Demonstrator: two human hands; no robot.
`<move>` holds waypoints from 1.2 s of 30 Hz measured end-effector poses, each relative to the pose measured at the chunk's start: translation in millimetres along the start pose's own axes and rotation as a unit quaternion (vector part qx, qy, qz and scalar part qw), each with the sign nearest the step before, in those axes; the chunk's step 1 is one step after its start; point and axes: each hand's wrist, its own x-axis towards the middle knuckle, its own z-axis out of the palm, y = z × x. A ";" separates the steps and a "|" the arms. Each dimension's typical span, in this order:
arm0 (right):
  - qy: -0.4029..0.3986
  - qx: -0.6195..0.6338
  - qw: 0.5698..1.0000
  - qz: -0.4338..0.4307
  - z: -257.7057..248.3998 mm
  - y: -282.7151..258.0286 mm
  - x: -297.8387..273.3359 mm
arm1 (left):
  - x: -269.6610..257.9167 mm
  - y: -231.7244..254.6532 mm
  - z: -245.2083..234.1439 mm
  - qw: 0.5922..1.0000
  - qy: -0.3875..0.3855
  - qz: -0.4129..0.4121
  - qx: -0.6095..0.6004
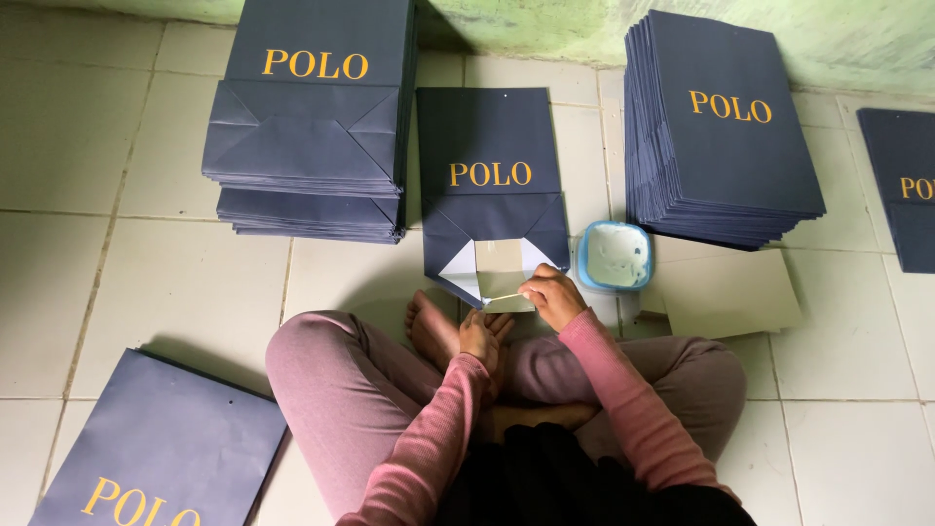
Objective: Assembling the bottom of a paper shopping bag by applying glue and folding flaps
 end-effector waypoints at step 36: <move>0.123 -0.029 0.919 0.372 -113.8 142.8 -79.7 | -9.4 3.1 -0.2 0.999 -0.023 0.014 0.017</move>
